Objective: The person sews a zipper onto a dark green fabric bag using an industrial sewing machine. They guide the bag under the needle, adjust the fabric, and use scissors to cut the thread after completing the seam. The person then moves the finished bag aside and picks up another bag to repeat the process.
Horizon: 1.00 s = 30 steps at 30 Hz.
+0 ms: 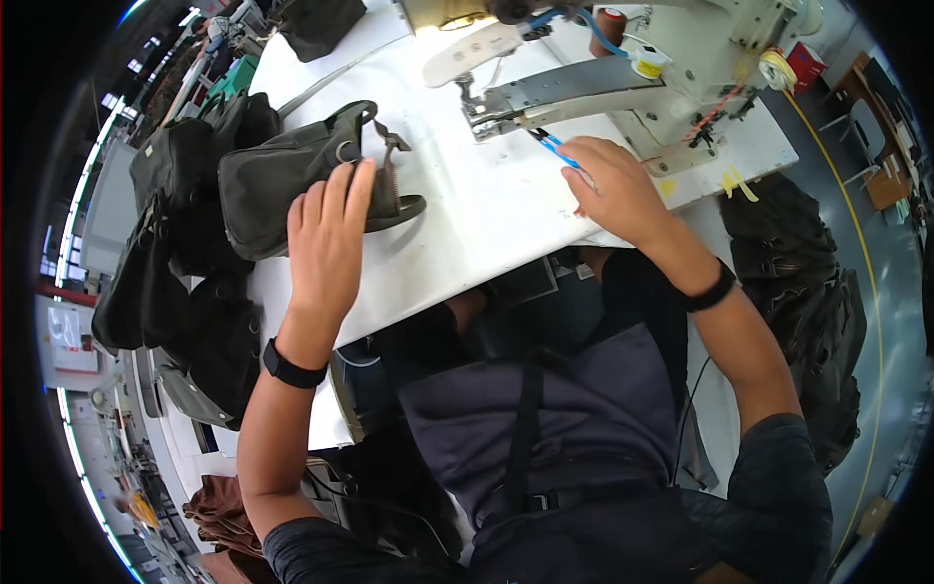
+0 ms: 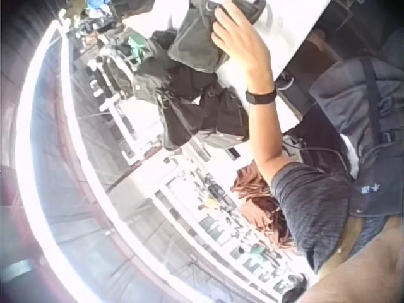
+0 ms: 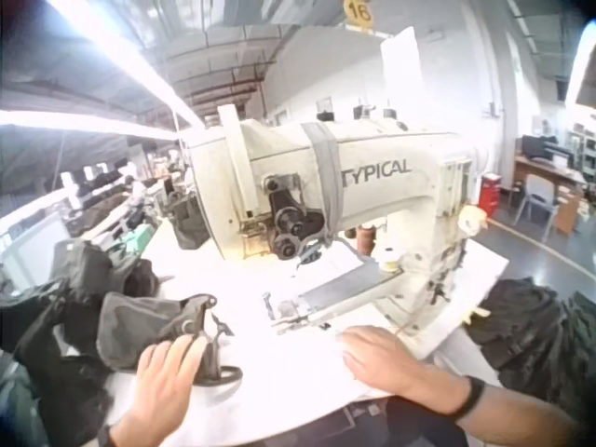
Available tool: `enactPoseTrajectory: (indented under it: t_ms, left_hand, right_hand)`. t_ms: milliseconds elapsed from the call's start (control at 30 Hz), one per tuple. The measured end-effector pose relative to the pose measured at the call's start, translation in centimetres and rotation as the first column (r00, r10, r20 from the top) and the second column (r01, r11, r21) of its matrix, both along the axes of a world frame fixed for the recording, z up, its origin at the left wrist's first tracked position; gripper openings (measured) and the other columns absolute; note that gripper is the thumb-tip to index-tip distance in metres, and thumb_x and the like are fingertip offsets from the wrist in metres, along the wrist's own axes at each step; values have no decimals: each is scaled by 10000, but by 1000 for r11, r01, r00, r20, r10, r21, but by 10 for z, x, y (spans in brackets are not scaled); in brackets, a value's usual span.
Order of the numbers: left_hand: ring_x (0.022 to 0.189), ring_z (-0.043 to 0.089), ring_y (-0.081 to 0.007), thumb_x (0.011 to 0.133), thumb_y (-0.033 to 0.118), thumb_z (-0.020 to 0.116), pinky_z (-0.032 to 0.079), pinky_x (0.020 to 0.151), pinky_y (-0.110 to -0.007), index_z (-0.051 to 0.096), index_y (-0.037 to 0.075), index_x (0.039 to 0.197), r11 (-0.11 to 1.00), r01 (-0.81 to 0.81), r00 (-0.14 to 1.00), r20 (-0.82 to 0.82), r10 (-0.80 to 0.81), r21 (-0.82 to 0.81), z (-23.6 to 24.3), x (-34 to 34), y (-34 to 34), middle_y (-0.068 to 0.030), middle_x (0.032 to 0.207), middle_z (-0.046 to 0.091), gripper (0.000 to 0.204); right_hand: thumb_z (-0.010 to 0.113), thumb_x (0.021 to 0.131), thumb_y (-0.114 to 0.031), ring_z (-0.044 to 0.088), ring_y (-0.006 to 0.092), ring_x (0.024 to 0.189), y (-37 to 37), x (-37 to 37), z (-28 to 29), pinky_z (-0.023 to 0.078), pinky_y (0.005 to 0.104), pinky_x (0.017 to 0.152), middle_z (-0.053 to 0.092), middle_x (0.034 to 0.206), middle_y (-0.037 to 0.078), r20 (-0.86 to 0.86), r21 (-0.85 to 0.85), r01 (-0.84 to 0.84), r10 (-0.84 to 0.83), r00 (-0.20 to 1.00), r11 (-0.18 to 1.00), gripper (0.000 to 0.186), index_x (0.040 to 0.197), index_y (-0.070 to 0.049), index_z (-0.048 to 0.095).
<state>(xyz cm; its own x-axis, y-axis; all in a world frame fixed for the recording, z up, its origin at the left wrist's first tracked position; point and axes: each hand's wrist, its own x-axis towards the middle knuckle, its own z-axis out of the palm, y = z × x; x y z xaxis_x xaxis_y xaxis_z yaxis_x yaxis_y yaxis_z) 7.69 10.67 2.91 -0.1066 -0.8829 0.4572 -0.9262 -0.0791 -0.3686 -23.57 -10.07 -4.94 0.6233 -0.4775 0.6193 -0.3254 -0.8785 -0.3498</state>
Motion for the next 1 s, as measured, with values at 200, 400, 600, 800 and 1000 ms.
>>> enactPoseTrajectory:
  t_ms: [200, 400, 600, 800, 1000]
  left_hand:
    - [1294, 568, -258, 864, -11, 609, 396, 1141, -474, 611, 182, 1487, 994, 109, 994, -19, -108, 30, 0, -1, 13, -45, 1445, 605, 652]
    - [1289, 579, -258, 855, 3, 632, 385, 1152, -486, 675, 195, 1430, 987, 158, 985, -61, -160, -34, -16, 10, 20, -51, 1374, 630, 608]
    - [1251, 592, -247, 842, 22, 649, 401, 1105, -460, 691, 162, 1398, 978, 205, 974, -84, -208, -46, -19, 7, 18, -56, 1335, 642, 575]
    - [1218, 598, -242, 824, 21, 653, 410, 1074, -452, 699, 152, 1375, 987, 161, 983, -80, -162, -22, -21, -4, 16, -52, 1308, 642, 567]
    - [1245, 562, -255, 860, 77, 661, 394, 1107, -499, 656, 150, 1411, 988, 155, 985, -79, -153, 16, -22, -5, 14, -53, 1339, 605, 555]
  right_hand:
    - [685, 887, -56, 665, 348, 1063, -39, 40, -43, 548, 444, 953, 711, 1113, 178, -162, -232, 35, -75, 984, 972, 333, 1212, 15, 680]
    - [621, 933, -54, 665, 386, 1115, -42, 46, -39, 534, 469, 995, 709, 1161, 198, -315, -148, 230, -266, 911, 962, 381, 1308, 4, 657]
    - [555, 1027, -92, 662, 159, 852, -8, 53, -12, 530, 285, 718, 707, 1057, 63, 7, 714, -19, 19, 1000, 700, 379, 1387, -42, 662]
    - [696, 1034, -254, 514, 23, 686, 50, 97, 48, 399, 196, 553, 624, 878, -38, 169, 959, -189, 108, 980, 210, 327, 1281, -39, 701]
    - [740, 1013, -301, 468, 9, 675, 51, 127, 37, 378, 214, 554, 633, 807, -45, 174, 815, -242, 176, 969, 527, 287, 1079, -21, 739]
